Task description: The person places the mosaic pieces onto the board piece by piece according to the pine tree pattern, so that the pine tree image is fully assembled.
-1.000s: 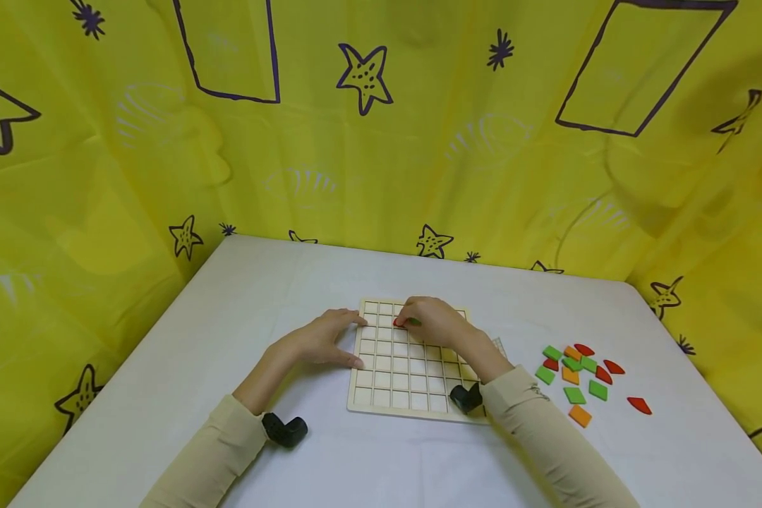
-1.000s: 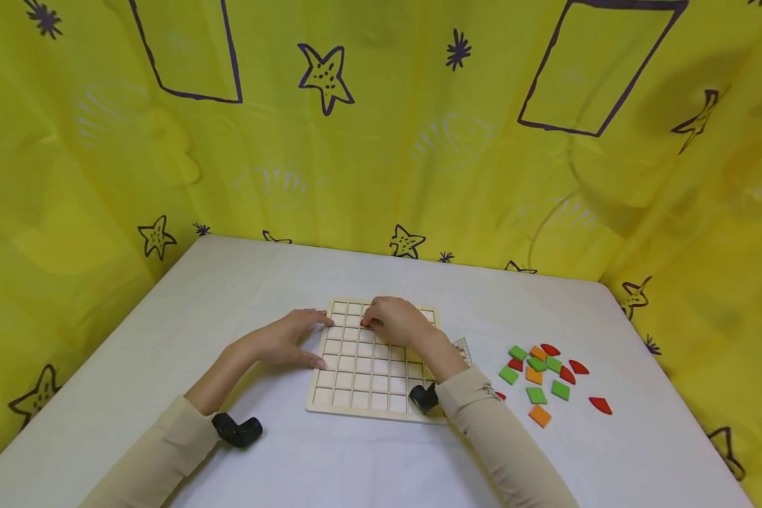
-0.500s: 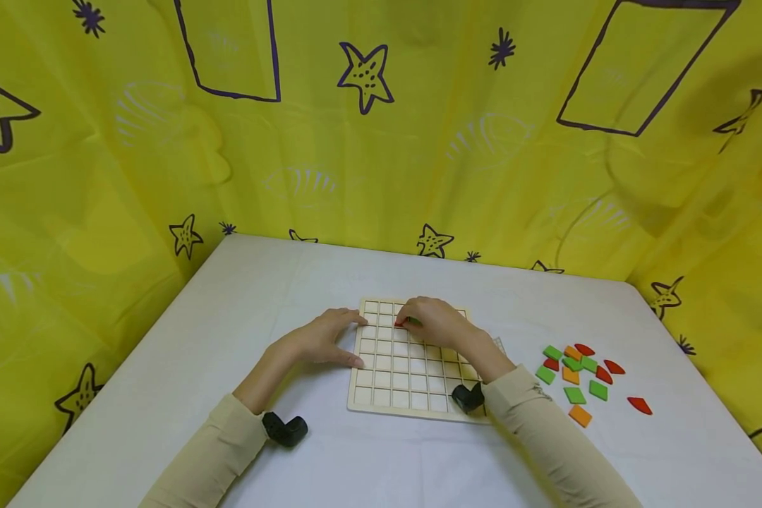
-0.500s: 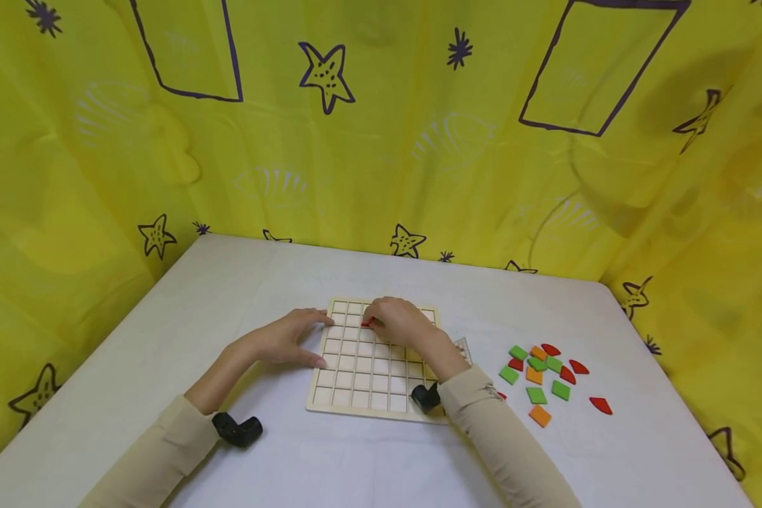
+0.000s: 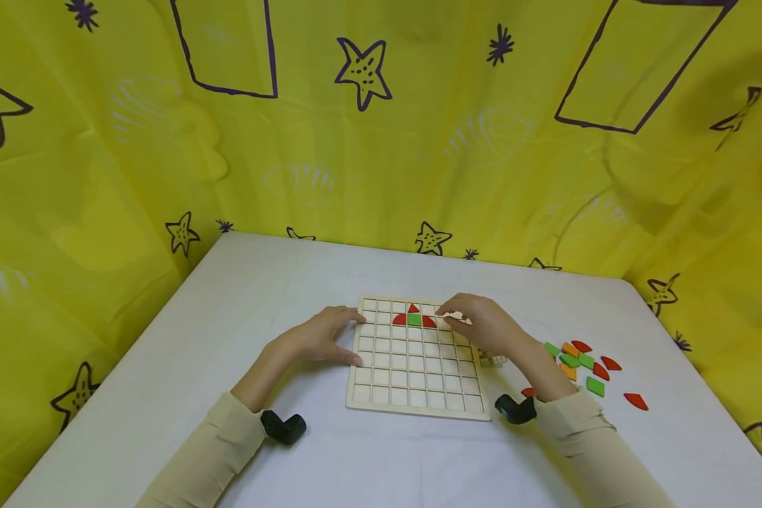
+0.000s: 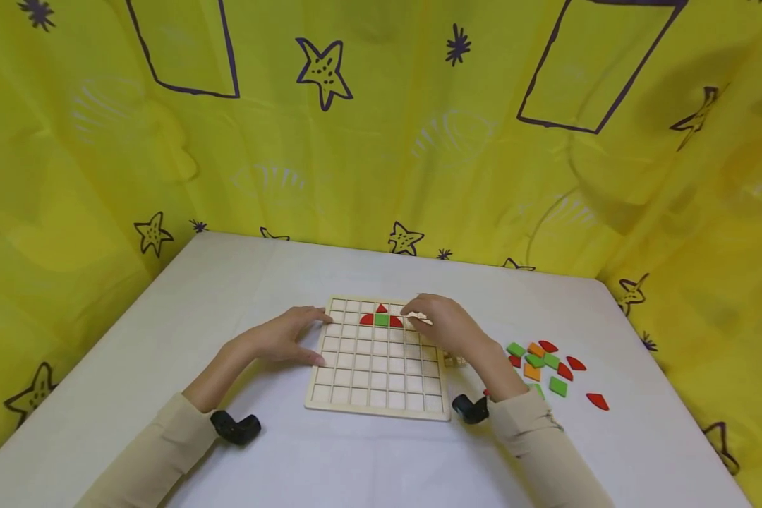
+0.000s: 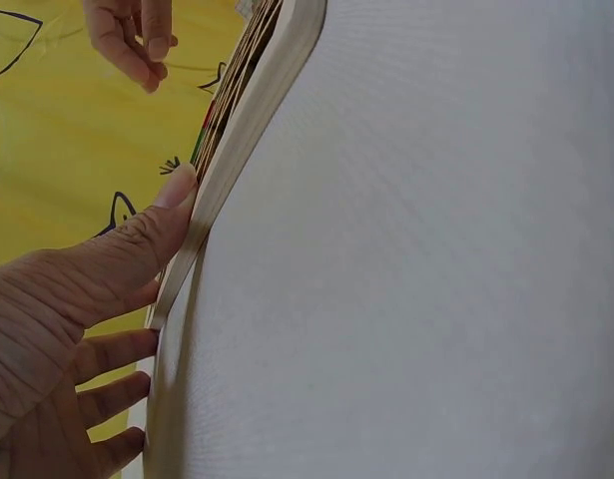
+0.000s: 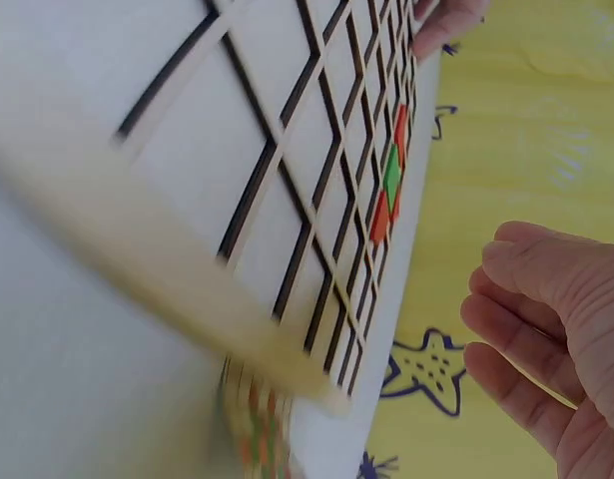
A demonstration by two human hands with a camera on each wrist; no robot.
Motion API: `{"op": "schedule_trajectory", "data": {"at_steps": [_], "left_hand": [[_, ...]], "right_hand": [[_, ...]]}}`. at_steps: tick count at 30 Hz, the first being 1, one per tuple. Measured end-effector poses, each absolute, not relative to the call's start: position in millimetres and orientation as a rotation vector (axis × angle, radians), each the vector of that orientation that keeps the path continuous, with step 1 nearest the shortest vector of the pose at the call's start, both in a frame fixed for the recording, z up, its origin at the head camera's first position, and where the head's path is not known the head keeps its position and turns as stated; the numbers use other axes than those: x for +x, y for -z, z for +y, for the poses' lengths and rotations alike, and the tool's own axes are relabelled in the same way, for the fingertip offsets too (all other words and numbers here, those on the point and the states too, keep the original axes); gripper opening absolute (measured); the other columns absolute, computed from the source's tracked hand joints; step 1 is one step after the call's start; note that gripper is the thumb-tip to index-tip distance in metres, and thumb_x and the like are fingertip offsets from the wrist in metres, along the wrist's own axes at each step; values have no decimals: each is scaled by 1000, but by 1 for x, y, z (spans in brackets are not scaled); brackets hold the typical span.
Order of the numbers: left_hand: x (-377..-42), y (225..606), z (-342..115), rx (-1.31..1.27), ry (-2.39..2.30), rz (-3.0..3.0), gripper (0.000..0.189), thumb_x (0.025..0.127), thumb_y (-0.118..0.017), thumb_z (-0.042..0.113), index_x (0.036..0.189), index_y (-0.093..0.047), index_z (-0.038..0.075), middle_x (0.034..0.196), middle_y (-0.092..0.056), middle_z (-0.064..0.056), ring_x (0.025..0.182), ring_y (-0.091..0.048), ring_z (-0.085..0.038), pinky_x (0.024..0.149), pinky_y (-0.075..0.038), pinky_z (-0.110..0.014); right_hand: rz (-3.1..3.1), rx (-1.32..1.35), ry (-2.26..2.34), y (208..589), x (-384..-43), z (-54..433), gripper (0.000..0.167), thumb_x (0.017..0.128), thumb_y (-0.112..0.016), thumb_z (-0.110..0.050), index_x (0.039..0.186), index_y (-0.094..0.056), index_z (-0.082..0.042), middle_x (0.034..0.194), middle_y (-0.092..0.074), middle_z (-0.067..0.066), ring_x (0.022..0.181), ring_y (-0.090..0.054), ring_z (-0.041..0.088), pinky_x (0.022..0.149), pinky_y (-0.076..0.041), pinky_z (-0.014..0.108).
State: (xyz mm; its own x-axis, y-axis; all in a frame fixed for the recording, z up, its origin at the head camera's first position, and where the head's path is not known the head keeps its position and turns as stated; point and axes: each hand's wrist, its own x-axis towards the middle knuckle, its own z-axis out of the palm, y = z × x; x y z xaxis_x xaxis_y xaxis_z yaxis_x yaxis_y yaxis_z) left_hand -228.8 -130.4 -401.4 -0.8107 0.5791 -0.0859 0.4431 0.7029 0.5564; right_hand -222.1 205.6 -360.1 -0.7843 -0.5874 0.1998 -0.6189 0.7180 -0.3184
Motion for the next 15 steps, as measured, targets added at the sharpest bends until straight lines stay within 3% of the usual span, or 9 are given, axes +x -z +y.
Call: {"op": "schedule_trajectory", "data": {"at_steps": [15], "left_hand": [[-228, 400, -131, 794, -798, 2649, 77, 82, -87, 40, 145, -53, 12, 157, -42, -19, 149, -32, -39, 122, -29, -56]], "right_hand": [[-2782, 869, -568, 359, -192, 265, 21, 90, -75, 2, 110, -75, -3, 108, -74, 7, 96, -70, 30, 77, -61, 44]]}}
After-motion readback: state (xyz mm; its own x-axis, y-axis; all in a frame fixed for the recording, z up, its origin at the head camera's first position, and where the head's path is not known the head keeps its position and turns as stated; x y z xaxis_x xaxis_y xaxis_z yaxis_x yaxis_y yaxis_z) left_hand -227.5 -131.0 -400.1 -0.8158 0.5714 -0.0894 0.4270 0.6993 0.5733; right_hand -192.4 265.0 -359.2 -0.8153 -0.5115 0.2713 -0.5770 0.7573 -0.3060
